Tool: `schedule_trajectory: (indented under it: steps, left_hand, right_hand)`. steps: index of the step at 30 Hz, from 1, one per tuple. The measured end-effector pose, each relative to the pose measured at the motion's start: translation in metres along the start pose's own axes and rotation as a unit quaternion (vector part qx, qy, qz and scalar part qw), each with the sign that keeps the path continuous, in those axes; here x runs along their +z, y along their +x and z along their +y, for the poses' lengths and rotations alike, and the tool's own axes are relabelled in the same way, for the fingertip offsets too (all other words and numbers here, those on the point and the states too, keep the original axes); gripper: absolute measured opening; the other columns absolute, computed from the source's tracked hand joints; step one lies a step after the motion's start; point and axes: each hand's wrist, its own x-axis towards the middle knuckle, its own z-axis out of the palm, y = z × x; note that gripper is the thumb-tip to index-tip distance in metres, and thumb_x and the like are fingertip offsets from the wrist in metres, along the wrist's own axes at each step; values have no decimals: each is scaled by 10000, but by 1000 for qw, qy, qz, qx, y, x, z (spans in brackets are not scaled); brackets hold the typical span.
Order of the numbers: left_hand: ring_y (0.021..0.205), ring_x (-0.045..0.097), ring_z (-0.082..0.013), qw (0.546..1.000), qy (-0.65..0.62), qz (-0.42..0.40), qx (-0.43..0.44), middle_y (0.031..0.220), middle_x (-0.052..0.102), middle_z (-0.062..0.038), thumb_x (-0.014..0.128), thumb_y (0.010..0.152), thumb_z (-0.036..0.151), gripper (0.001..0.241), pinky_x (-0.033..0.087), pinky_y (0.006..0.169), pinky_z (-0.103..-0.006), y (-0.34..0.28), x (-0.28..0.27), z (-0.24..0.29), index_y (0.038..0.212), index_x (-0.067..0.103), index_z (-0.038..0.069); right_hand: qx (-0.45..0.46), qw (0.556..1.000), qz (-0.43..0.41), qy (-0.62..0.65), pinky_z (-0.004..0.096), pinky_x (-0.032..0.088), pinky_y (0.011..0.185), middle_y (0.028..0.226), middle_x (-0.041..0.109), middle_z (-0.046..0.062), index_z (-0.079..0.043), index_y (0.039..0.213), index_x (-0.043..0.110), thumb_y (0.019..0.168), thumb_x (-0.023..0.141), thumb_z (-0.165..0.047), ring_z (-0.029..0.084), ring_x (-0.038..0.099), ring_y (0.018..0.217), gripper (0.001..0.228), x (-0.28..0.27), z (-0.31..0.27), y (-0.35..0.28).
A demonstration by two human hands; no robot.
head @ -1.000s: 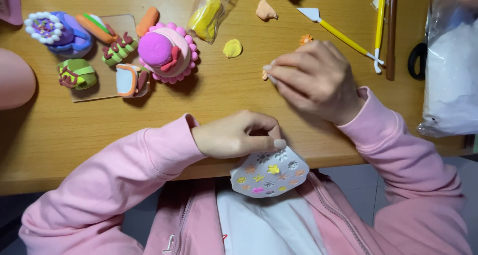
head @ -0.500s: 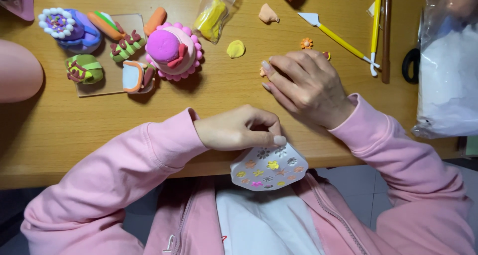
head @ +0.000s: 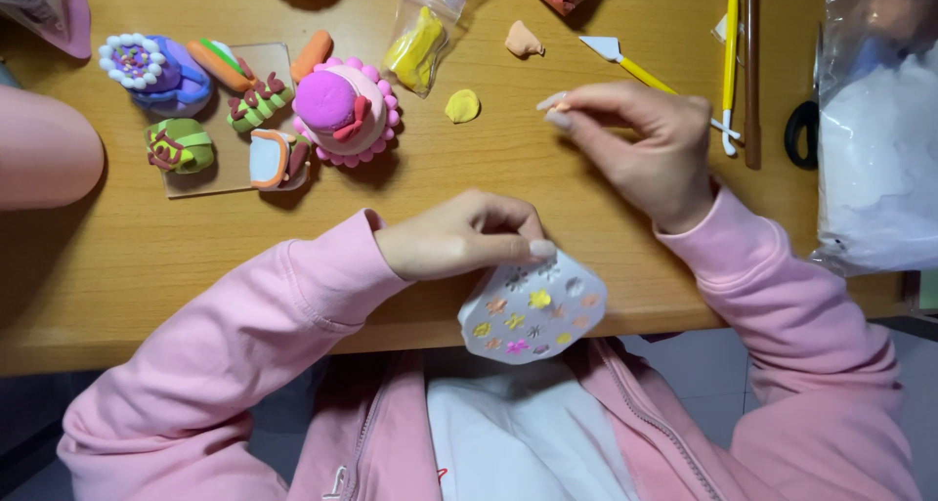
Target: Molding small clay flowers using a silicone mold and various colors of clay
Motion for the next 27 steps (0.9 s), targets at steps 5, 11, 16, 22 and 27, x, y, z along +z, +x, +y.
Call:
schedule_trajectory:
  steps: [5,11,16,22,27]
  left_hand:
    - [667,503,-74,975,168,146,26,711,613,50,641,976,347,282,411,617,-268,1,-17,19,786,652,139]
    - [881,569,-322,833,452,218,232,1016,594,-127,640,995,122,117,467,763,-437,3,-15,24,1049,706,42]
    - [1015,656,-239,897,276,267,218,1088,702,-145,513,1060,289,356,541,888,-348,13,-13,43,1252,661,28]
    - [1000,747,-144,970,-90,179,137,1103,753,-63,592,976,413,404,587,792,-224,52,-4,46,1163,684,68]
    - [938,662,-53,949,-32,247,195,1038,770,-33,724,933,308,314,548,838,-194,69,-8,46,1088,755,37]
  right_hand:
    - [209,957,36,198,278,666,802,970,735,231,98,1077,676,997,736,77,231,747,832,102,-11,-1,5]
    - [264,931,-1,254,278,677,753,950,735,228,65,1211,667,986,700,36,243,757,808,229,-19,-6,6]
    - [82,986,11,142,342,619,845,1015,732,248,92,1103,670,1007,722,70,306,743,936,110,-21,-14,6]
    - [-155,985,24,-75,481,504,976,1176,680,245,39,1116,727,1054,715,-28,398,615,1065,92,-35,-2,10]
    - [-298,937,35,-181,508,583,855,1159,719,242,139,1044,749,1002,722,94,402,648,974,67,-41,4,17]
